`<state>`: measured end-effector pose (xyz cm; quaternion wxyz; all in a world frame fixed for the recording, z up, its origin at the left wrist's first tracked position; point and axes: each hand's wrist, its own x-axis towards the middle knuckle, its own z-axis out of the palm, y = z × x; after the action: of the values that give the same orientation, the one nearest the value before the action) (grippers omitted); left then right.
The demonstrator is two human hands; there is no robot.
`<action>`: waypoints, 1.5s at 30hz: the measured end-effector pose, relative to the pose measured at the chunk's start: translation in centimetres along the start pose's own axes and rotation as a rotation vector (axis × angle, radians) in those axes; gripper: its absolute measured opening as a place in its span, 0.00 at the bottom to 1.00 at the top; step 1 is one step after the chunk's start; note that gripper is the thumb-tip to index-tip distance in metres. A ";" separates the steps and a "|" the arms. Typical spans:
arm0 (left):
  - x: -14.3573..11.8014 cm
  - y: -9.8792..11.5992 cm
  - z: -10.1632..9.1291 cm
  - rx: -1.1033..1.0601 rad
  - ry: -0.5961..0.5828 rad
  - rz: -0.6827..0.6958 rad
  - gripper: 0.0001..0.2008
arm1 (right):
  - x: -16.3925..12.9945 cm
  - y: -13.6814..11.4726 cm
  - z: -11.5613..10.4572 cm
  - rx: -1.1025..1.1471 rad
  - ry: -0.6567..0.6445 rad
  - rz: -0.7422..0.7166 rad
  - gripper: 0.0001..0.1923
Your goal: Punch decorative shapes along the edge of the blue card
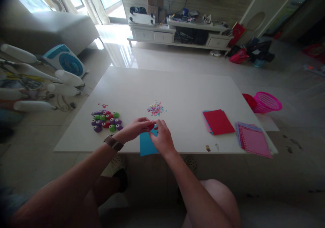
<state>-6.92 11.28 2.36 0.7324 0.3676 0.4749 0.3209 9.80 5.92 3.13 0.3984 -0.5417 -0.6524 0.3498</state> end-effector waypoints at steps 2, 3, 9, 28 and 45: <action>-0.3 -0.1 0.4 -0.013 0.003 -0.003 0.25 | 0.0 -0.2 -0.1 0.048 0.023 -0.006 0.13; -0.5 -0.1 0.7 -0.018 0.000 -0.001 0.25 | 0.0 -0.4 -0.2 0.063 0.032 -0.009 0.11; -2.0 0.2 2.5 -0.087 0.008 0.075 0.22 | -0.9 -1.5 -1.1 0.017 0.084 -0.089 0.11; -4.2 -6.2 6.8 1.463 -0.118 0.517 0.13 | 2.1 3.7 -6.7 -0.206 0.019 0.162 0.09; -3.8 -6.2 5.5 1.531 -0.248 0.373 0.13 | 3.6 6.7 -6.0 -0.504 -0.368 0.008 0.14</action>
<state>-2.35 3.65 0.42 0.2581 0.8750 0.4090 -0.0204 17.70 10.71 0.31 0.1253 -0.5533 -0.7777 0.2708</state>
